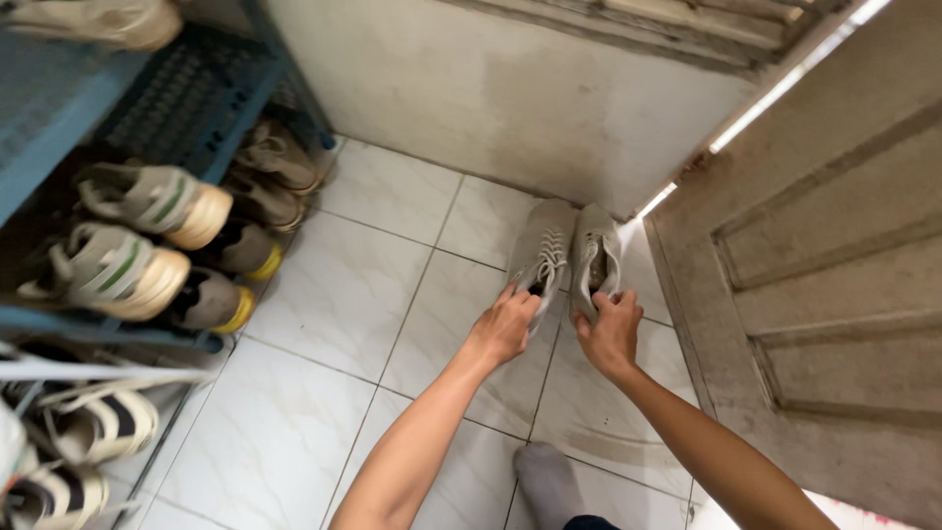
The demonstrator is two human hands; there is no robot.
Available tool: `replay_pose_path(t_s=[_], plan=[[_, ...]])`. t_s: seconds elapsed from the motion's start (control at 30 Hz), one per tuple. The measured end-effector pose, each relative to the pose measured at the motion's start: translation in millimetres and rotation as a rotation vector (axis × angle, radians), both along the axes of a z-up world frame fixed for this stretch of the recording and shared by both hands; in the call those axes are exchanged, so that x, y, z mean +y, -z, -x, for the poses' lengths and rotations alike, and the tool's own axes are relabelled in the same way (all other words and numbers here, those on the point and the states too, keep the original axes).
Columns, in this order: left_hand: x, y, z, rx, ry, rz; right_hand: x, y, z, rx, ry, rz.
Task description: The person removes several pairs of shoes from a blue plastic shoe rack and places them on the floor. Then the person disassembles the blue plastic shoe rack by removing the shelves and legs one by one.
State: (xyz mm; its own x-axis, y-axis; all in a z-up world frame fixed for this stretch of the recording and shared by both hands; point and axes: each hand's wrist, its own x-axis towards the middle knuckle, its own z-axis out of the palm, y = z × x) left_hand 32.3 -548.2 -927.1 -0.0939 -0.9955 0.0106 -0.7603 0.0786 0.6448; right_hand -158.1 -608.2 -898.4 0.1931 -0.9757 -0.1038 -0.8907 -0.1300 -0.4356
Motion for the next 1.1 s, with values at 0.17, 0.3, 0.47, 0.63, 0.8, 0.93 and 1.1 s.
replay_pose_path(t_s=[0.17,0.3,0.47,0.63,0.8,0.93,1.1], plan=[[-34,22,29,0.002,0.024,0.091,-15,29,33,0.011,0.103,0.001],[-50,35,39,0.008,0.018,0.067,-20,48,41,0.003,0.168,-0.011],[-65,48,47,-0.047,0.027,-0.043,-22,66,43,-0.01,0.127,-0.079],[-64,54,45,-0.023,0.004,-0.015,-23,66,47,0.014,0.095,-0.049],[-59,26,23,-0.003,0.03,0.04,-29,38,23,0.135,0.041,0.056],[-50,-21,-15,-0.054,0.034,0.028,-35,0,-13,0.17,-0.117,0.005],[-16,-82,-76,-0.027,-0.072,-0.03,-32,-45,-80,0.059,-0.396,0.068]])
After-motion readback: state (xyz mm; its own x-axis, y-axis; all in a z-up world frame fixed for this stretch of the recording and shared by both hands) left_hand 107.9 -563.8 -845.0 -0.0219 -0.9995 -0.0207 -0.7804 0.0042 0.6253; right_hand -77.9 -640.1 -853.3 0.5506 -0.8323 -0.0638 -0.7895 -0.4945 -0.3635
